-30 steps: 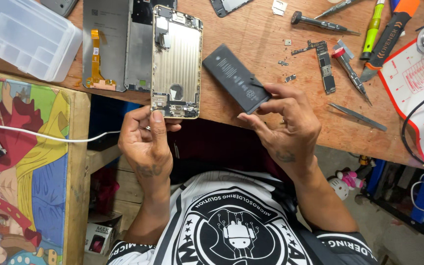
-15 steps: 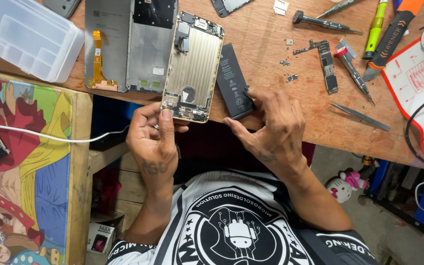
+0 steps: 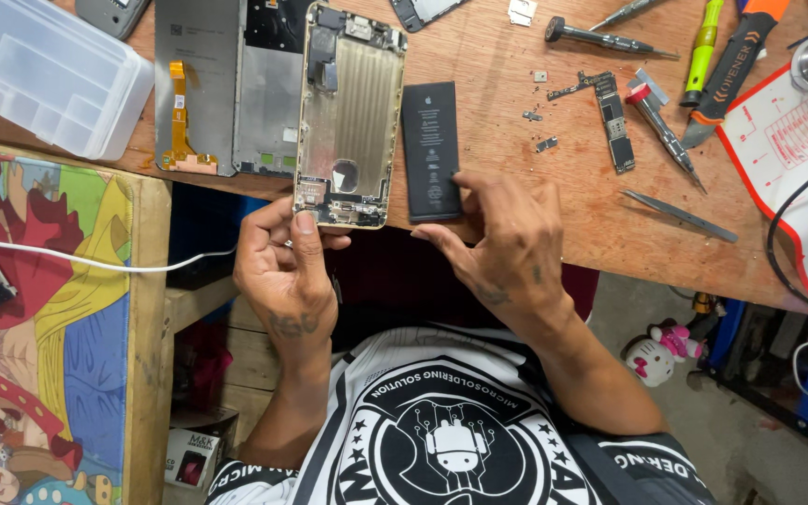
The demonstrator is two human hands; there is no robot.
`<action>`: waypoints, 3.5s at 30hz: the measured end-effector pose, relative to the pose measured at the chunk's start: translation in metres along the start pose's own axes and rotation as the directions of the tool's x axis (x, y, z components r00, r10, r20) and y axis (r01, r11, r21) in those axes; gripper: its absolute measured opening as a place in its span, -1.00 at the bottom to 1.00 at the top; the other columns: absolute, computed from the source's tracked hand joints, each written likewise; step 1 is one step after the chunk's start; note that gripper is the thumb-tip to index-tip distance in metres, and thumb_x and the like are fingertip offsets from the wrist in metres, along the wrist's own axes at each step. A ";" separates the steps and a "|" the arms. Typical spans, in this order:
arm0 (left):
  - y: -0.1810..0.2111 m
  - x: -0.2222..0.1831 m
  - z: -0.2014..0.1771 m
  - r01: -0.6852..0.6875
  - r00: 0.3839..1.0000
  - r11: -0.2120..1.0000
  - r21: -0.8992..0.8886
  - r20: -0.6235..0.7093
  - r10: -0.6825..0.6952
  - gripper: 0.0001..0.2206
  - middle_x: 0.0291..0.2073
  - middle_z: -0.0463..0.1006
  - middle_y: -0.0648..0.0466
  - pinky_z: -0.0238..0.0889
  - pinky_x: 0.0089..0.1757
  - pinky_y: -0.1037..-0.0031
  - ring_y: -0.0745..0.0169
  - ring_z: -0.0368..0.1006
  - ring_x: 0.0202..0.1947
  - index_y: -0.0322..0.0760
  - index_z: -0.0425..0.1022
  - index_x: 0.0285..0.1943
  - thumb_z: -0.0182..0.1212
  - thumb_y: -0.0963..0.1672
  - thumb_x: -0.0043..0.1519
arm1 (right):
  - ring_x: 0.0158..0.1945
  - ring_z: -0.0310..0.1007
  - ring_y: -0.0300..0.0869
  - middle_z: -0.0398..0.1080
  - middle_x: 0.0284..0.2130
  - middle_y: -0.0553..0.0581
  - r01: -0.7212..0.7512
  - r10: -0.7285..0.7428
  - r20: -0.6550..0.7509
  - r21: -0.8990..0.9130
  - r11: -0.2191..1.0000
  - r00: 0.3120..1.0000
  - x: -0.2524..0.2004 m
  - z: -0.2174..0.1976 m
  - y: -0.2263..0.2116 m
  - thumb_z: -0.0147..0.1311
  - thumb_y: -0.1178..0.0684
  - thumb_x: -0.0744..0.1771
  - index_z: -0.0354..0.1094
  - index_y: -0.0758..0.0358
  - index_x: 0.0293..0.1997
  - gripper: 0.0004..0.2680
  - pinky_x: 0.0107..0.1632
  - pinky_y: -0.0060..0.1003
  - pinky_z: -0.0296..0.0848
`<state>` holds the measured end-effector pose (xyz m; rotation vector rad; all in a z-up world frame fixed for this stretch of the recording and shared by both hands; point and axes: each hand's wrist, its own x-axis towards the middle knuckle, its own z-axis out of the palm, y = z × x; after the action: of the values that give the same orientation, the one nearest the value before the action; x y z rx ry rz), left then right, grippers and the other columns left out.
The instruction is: The person removes the battery from a disassembled smartphone using a plastic pry tool, then uses a screwdriver to remove screws and a small metal bracket from the phone's interior. The battery and bracket are placed on the workbench.
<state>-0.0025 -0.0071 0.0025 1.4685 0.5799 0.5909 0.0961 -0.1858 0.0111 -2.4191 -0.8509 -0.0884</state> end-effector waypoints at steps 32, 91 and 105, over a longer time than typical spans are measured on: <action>-0.009 0.000 0.005 -0.191 0.979 0.979 -0.065 -0.085 0.185 -0.80 -0.19 0.60 -0.17 0.51 -0.21 0.52 0.28 0.57 -0.28 -0.51 0.31 0.15 0.12 -0.17 0.51 | 0.02 0.34 -0.02 0.40 0.01 0.13 0.189 -0.189 -0.053 -0.012 0.982 0.981 0.051 0.037 0.000 0.25 0.04 0.37 0.42 0.36 0.15 -0.73 0.07 -0.11 0.22; -0.021 0.025 0.092 -0.387 0.911 0.916 0.111 0.201 0.360 -0.86 -0.06 0.49 0.03 0.45 -0.21 0.56 0.31 0.51 -0.22 -0.35 0.46 0.04 0.19 -0.32 0.38 | -0.12 0.40 -0.08 0.46 -0.20 0.09 0.097 -0.106 0.075 0.115 0.989 0.992 -0.019 -0.058 0.043 0.41 0.03 0.26 0.49 0.22 -0.04 -0.75 0.03 -0.15 0.27; -0.018 0.039 0.094 -0.491 0.825 0.818 0.301 0.463 0.324 -0.67 0.04 0.42 -0.08 0.39 0.11 0.28 0.05 0.46 0.05 -0.37 0.32 0.27 0.23 -0.23 0.34 | -0.19 0.38 -0.10 0.48 -0.24 0.05 0.098 -0.112 0.149 0.100 0.990 0.982 -0.025 -0.049 0.038 0.44 -0.05 0.21 0.48 0.19 -0.05 -0.69 -0.02 -0.15 0.17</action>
<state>0.0909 -0.0495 -0.0136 2.0830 0.0461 0.5027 0.1045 -0.2505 0.0272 -2.3171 -1.0298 0.0981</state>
